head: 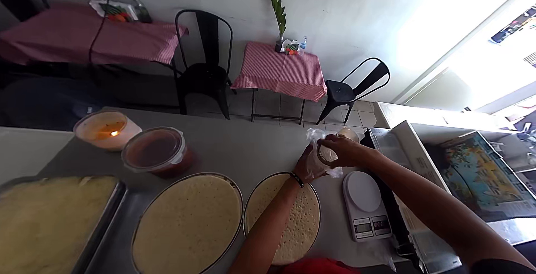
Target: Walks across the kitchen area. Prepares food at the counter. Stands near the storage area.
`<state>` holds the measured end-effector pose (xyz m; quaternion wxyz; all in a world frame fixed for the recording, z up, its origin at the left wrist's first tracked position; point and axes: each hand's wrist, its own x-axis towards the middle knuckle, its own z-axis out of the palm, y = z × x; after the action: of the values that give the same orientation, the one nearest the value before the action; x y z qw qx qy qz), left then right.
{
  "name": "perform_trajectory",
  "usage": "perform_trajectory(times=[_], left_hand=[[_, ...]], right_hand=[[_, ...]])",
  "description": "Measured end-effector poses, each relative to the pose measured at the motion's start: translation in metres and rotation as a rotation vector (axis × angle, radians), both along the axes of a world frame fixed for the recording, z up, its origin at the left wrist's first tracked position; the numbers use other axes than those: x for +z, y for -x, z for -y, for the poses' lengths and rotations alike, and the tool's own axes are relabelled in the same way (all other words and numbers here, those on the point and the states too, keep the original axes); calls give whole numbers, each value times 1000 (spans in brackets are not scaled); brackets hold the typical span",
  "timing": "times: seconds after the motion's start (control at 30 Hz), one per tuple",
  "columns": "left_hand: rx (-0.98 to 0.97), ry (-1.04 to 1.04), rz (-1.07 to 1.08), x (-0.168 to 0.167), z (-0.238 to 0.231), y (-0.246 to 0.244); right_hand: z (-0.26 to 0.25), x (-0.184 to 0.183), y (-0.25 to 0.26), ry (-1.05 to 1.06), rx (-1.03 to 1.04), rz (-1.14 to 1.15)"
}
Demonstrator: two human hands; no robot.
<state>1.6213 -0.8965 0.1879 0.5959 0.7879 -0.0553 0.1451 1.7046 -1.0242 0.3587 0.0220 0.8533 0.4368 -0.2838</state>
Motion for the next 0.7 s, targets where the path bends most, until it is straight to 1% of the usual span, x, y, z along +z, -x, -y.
perform_trajectory(times=[0.03,0.07,0.1,0.13,0.17,0.2,0.23,0.27,0.3,0.33,0.4,0.47,0.5,0.53,0.57,0.6,0.63,0.67,0.7], left_hand=[[14,-27,-16,-2,0,-1],[22,-46,-42,-2,0,0],[25,-54,-70,-1,-1,1],[32,-58,-84,0,-1,2],[38,-43,-89,1,0,4],[42,-30,-92,1,0,5],[50,-28,-89,-1,0,4],[55,-44,-93,-2,0,4],[58,-75,-108,-2,-1,3],[63,-107,-123,-2,-1,3],[66,-164,-141,3,-2,4],[55,-202,-135,4,-1,4],[44,-195,-138,4,0,4],[49,-176,-142,4,0,5],[47,-156,-154,6,0,6],[40,-130,-163,8,1,8],[33,-108,-157,9,1,8],[26,-99,-144,10,1,9],[22,-111,-129,14,1,10]], right_hand=[[4,-1,-5,-56,125,-60],[6,-1,-9,-114,202,-131],[8,2,-12,-189,213,-194],[10,4,-12,-271,158,-196],[9,7,-7,-283,38,-113],[5,9,2,-195,-105,17],[-3,11,10,-40,-221,122],[-9,10,16,90,-280,173],[-12,7,20,157,-291,182],[-12,4,21,160,-252,170],[-4,2,14,51,-38,75],[2,3,6,-93,217,-118],[2,6,5,-159,272,-208],[2,9,6,-257,245,-236],[2,10,7,-336,161,-176],[1,9,7,-324,64,-58],[-1,8,6,-210,-9,46],[-2,5,5,-95,-58,94],[-1,0,4,-52,-87,102]])
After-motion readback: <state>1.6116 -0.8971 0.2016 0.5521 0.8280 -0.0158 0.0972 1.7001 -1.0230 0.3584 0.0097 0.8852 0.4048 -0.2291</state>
